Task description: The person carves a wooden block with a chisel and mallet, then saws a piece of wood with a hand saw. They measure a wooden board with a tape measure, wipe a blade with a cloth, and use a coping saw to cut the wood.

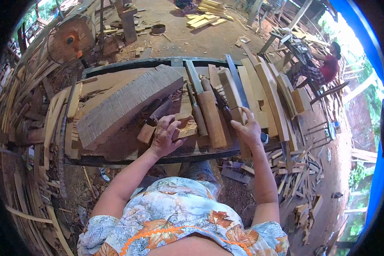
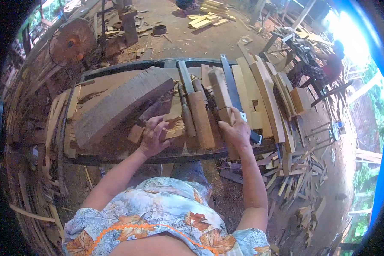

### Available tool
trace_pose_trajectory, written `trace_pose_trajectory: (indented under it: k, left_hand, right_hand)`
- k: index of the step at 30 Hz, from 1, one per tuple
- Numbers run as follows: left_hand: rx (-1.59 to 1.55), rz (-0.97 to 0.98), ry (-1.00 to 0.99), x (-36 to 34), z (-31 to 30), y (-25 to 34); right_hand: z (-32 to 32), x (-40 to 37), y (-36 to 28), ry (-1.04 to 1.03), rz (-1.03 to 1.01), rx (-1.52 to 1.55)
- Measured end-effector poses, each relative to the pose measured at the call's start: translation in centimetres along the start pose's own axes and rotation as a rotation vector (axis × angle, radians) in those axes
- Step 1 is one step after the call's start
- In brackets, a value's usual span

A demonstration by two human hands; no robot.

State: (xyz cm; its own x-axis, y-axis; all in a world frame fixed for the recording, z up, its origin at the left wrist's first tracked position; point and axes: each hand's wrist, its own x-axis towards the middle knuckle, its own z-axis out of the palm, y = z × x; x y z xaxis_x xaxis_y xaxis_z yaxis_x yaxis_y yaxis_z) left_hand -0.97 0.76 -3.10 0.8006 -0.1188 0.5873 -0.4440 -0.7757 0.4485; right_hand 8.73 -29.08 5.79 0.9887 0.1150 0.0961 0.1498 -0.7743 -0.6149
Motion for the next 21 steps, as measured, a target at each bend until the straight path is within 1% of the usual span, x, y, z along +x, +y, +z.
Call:
trace_pose_trajectory:
  k: [2, 4, 6, 7, 8, 11, 12, 15, 17, 19, 21]
  left_hand:
    - [0.004, 0.001, -0.021, 0.0, -0.3, 0.1]
    - [0.001, 0.01, -0.045, 0.0, 0.1, 0.2]
    - [0.025, 0.023, -0.017, 0.0, 0.3, 0.1]
    - [0.031, 0.008, -0.046, 0.0, 0.3, 0.3]
    - [0.029, 0.017, -0.052, 0.2, 0.4, 0.4]
    - [0.02, 0.012, -0.046, 0.4, 0.4, 0.5]
    - [0.017, -0.001, -0.063, 0.4, 0.4, 0.6]
    - [0.016, -0.022, -0.088, 0.5, 0.5, 0.5]
    - [0.024, -0.028, -0.096, 0.6, 0.4, 0.6]
    - [0.029, -0.052, -0.123, 0.8, 0.2, 0.8]
    - [0.025, -0.052, -0.126, 0.9, 0.3, 0.8]
  right_hand:
    - [0.6, -0.2, 0.2, -0.003, -0.026, -0.176]
    - [0.7, -0.2, 0.3, 0.007, -0.004, -0.203]
    - [-0.1, 0.2, 0.1, -0.022, -0.038, -0.186]
    - [-0.8, 0.7, 0.2, 0.01, -0.045, -0.205]
    - [-1.4, 1.5, 0.7, 0.016, -0.037, -0.202]
    - [-3.6, 3.8, 3.4, 0.095, -0.124, -0.42]
    - [-4.2, 4.4, 4.4, 0.096, -0.125, -0.419]
    - [-5.2, 5.9, 7.1, 0.143, -0.061, -0.574]
    - [-5.5, 6.4, 8.6, 0.119, -0.028, -0.569]
    - [-5.4, 6.3, 8.8, 0.099, 0.011, -0.562]
    - [-5.4, 6.3, 8.4, 0.122, -0.102, -0.549]
